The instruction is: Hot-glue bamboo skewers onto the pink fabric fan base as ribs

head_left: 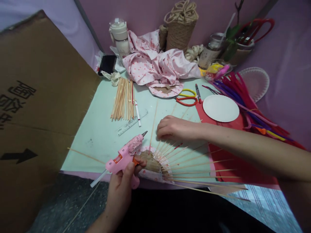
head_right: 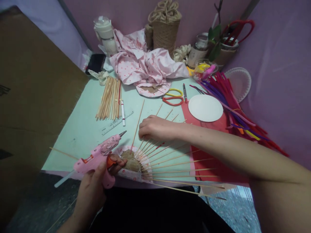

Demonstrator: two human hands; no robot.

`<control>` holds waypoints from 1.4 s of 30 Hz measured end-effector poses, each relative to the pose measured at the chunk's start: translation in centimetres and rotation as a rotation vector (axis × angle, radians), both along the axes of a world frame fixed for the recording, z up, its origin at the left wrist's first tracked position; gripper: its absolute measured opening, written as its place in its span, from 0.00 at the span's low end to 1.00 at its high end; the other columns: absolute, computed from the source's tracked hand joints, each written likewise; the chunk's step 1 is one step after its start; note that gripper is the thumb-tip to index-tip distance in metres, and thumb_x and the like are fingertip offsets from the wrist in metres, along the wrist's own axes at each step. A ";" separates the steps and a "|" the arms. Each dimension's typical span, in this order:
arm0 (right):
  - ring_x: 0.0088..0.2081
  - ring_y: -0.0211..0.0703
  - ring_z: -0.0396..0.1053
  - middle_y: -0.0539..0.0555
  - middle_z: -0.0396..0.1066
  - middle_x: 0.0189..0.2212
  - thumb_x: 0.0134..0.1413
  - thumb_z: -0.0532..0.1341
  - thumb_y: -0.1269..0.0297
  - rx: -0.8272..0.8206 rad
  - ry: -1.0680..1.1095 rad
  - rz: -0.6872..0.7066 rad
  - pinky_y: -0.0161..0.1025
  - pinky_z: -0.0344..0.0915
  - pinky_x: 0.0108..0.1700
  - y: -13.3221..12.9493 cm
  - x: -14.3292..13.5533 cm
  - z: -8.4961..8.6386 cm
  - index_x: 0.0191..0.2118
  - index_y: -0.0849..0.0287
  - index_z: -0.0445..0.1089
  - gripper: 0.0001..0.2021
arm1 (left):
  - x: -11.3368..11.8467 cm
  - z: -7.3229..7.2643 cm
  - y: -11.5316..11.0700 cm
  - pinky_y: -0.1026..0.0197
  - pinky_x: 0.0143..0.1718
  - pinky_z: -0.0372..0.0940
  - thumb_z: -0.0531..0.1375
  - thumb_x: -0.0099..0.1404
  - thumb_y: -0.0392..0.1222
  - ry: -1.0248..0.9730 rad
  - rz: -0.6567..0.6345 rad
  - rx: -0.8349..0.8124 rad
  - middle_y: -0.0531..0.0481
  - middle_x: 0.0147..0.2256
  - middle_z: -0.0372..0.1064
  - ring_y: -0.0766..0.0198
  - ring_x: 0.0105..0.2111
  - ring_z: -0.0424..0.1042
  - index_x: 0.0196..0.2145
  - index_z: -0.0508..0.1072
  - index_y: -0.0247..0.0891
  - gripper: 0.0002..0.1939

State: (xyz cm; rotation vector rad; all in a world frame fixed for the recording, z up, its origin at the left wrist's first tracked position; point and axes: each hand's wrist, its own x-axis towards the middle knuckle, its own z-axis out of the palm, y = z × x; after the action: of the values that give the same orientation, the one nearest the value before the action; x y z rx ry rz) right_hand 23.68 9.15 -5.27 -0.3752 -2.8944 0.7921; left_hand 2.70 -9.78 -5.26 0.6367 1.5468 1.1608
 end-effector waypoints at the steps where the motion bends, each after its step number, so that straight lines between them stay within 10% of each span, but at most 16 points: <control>1: 0.42 0.41 0.68 0.52 0.75 0.37 0.65 0.59 0.69 -0.005 0.010 0.015 0.42 0.53 0.48 -0.1 -0.2 -0.2 0.40 0.58 0.75 0.07 | 0.0 0.1 -0.1 0.56 0.49 0.71 0.62 0.64 0.56 0.005 -0.008 -0.002 0.43 0.38 0.83 0.50 0.43 0.80 0.35 0.81 0.35 0.19; 26: 0.35 0.39 0.65 0.51 0.73 0.33 0.56 0.58 0.79 0.009 -0.103 0.129 0.44 0.50 0.48 -0.3 -1.2 0.0 0.36 0.59 0.76 0.11 | -0.3 -0.5 -0.8 0.54 0.54 0.67 0.60 0.66 0.56 0.047 -0.060 -0.038 0.43 0.38 0.83 0.50 0.45 0.79 0.41 0.81 0.35 0.21; 42: 0.42 0.43 0.68 0.54 0.75 0.39 0.67 0.56 0.65 0.044 -0.004 -0.013 0.45 0.51 0.53 0.4 0.2 1.4 0.41 0.58 0.75 0.09 | 0.0 0.1 -0.7 0.53 0.50 0.72 0.62 0.65 0.56 -0.057 -0.002 0.003 0.42 0.41 0.82 0.50 0.46 0.79 0.37 0.81 0.35 0.20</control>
State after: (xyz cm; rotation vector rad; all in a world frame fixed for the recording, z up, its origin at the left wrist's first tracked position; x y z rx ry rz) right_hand 23.86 9.53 -3.89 -0.3909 -2.9044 0.7254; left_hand 2.66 -10.53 -5.21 0.6025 1.4963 1.1701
